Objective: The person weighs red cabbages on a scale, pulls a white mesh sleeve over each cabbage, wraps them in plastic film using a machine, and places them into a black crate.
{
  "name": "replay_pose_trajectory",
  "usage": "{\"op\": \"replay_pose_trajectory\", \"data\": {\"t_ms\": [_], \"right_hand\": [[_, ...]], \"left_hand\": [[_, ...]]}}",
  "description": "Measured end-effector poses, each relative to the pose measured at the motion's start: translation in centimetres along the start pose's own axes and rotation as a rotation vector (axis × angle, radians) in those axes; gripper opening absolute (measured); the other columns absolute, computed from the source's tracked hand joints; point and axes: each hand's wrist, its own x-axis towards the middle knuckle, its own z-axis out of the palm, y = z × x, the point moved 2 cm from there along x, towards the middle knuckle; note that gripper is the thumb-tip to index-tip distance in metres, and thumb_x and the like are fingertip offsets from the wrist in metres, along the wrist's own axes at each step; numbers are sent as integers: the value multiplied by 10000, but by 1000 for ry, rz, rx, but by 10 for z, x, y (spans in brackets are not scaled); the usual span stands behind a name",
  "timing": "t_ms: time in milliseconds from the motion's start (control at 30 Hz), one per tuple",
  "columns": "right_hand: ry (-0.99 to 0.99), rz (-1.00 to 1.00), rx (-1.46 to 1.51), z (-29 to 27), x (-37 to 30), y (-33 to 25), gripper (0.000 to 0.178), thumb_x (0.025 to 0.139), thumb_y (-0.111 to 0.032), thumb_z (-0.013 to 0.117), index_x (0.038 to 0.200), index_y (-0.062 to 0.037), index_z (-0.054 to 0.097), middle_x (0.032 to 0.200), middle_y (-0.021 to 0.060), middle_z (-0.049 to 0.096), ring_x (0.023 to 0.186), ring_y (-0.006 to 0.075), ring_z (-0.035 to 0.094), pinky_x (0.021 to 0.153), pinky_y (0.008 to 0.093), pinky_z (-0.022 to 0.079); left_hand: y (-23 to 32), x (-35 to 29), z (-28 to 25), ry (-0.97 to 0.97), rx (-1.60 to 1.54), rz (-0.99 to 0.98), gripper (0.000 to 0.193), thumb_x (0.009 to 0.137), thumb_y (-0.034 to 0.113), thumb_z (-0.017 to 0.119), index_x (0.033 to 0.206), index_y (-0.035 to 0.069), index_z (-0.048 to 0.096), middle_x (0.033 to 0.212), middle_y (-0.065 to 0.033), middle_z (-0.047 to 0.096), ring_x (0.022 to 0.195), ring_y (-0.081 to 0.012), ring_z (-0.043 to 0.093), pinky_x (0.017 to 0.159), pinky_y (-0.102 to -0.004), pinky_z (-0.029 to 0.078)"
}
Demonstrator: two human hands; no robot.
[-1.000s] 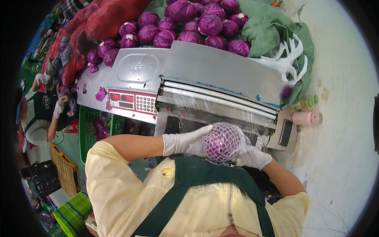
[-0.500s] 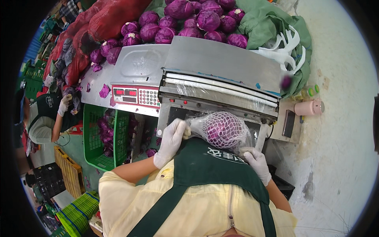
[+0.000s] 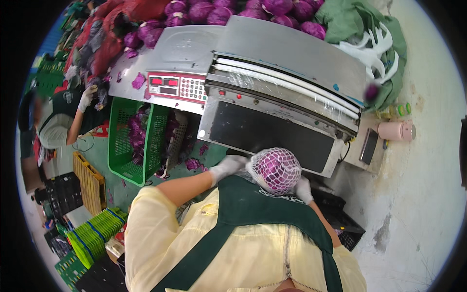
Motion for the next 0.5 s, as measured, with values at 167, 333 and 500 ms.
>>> {"op": "replay_pose_trajectory", "data": {"t_ms": [167, 333, 500], "right_hand": [[13, 233, 177, 50, 42, -12, 152, 864, -226, 604, 786, -96, 618, 646, 114, 597, 580, 287, 605, 530, 372, 476], [239, -125, 87, -43, 56, -134, 140, 854, -215, 626, 758, -112, 622, 670, 125, 612, 609, 306, 631, 535, 378, 484], [371, -810, 119, -106, 88, -271, 327, 928, -366, 580, 843, -51, 602, 764, 111, 596, 657, 245, 598, 595, 357, 466]], "left_hand": [[25, 51, 77, -305, 88, 97, 357, 945, 355, 538, 1084, 56, 674, 997, -51, 688, 903, -129, 623, 841, -294, 496], [60, -22, 46, -490, -162, 195, 415, 947, 417, 513, 1143, 69, 630, 1060, -57, 669, 949, -145, 623, 874, -316, 495], [143, -110, 15, -809, -371, 383, 480, 949, 478, 487, 1203, 83, 585, 1123, -63, 651, 994, -162, 622, 906, -338, 495]]}}
